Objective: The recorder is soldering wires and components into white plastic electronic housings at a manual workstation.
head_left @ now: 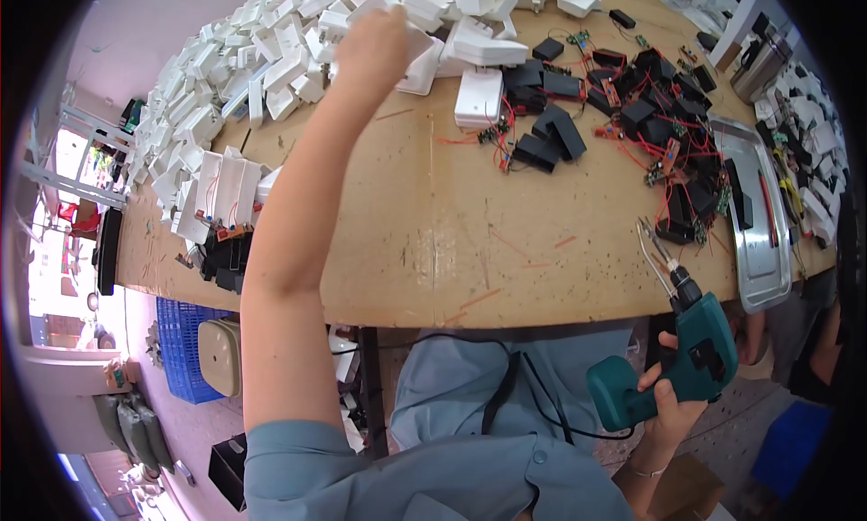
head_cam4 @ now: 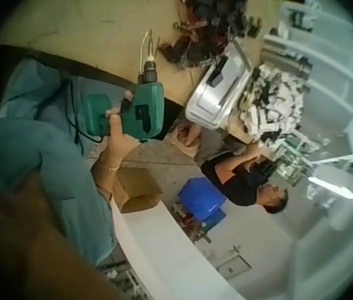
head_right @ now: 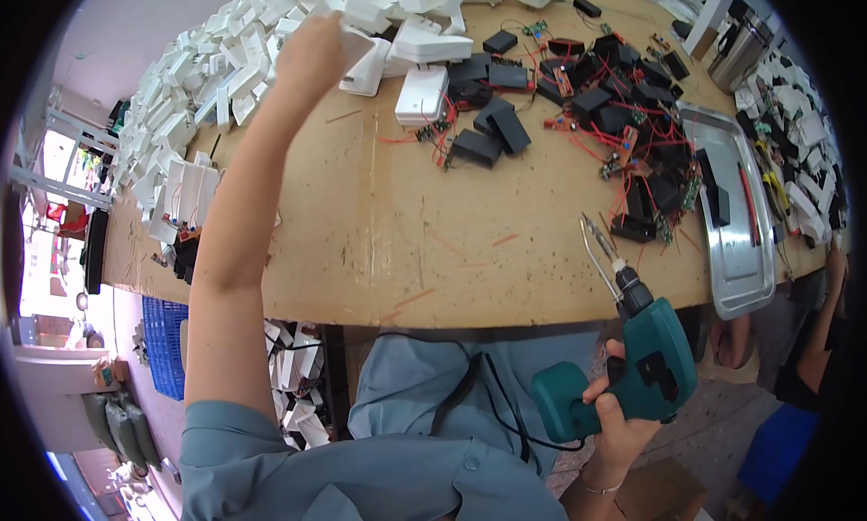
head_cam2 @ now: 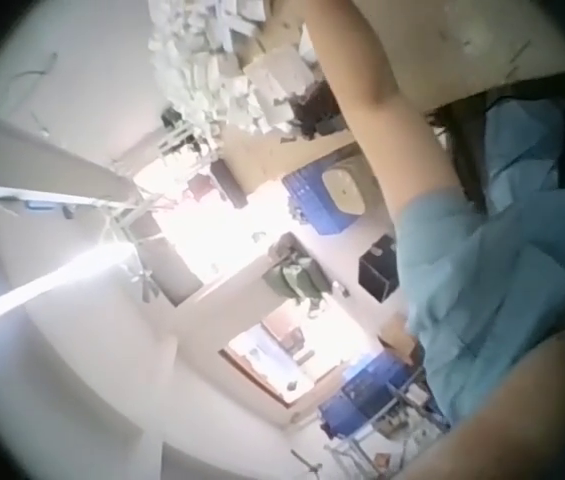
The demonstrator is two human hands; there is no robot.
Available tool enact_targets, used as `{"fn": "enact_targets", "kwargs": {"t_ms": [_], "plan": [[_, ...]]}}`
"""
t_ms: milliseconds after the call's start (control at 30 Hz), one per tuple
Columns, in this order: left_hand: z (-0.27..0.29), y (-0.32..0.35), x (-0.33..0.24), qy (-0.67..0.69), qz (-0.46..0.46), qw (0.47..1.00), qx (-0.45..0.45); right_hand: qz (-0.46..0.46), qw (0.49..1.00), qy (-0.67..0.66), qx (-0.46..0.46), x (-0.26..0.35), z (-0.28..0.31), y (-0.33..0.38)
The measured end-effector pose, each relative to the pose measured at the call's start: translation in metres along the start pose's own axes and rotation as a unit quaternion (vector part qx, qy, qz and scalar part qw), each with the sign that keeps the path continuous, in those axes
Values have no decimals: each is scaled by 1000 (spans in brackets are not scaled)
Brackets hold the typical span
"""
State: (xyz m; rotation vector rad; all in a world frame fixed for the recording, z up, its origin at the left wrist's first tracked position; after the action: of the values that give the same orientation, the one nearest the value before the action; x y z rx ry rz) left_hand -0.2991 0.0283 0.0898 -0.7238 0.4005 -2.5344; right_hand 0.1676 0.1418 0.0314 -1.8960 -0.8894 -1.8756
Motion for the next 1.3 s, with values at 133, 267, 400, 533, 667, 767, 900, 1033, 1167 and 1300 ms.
{"fn": "enact_targets", "kwargs": {"t_ms": [133, 267, 400, 533, 667, 767, 900, 1033, 1167, 1300], "plan": [[28, 54, -3, 367, 144, 913, -106, 10, 1000, 9, 8, -5, 7, 4], [35, 109, -76, 724, 280, 626, -74, 34, 999, -11, 22, -5, 6, 9], [59, 122, -169, 829, 343, 437, -61, 49, 997, -33, 41, -5, 1, 17], [59, 124, -190, 721, 206, 661, -32, 50, 997, -43, 41, -7, 1, 21], [78, 122, -184, 569, 75, 818, -50, 49, 997, -49, 36, -7, 5, 22], [83, 120, -182, 529, 42, 844, -74, 51, 997, -48, 36, -5, 4, 21], [89, 113, -171, 507, 22, 840, -191, 41, 996, -68, 33, -2, 3, 25], [76, 86, -144, 452, 16, 882, -132, 29, 996, -85, 23, -3, 6, 26], [53, 67, -150, 266, -86, 959, -47, 18, 995, -94, 25, -4, 8, 31], [31, 62, -152, 237, -106, 965, -34, 19, 995, -90, 23, -2, 10, 33]]}}
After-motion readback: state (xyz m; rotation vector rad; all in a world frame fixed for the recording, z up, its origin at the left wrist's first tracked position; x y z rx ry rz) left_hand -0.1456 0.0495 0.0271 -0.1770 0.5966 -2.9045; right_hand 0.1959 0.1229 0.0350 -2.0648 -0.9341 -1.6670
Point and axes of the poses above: each hand's wrist, its own y-axis away from the middle knuckle, its own z-axis out of the back of the hand, x = y × z, the point moved 3 cm from there along -y, towards the middle knuckle, and after that the axes turned 15 degrees about -z, right-handed, at the moved point
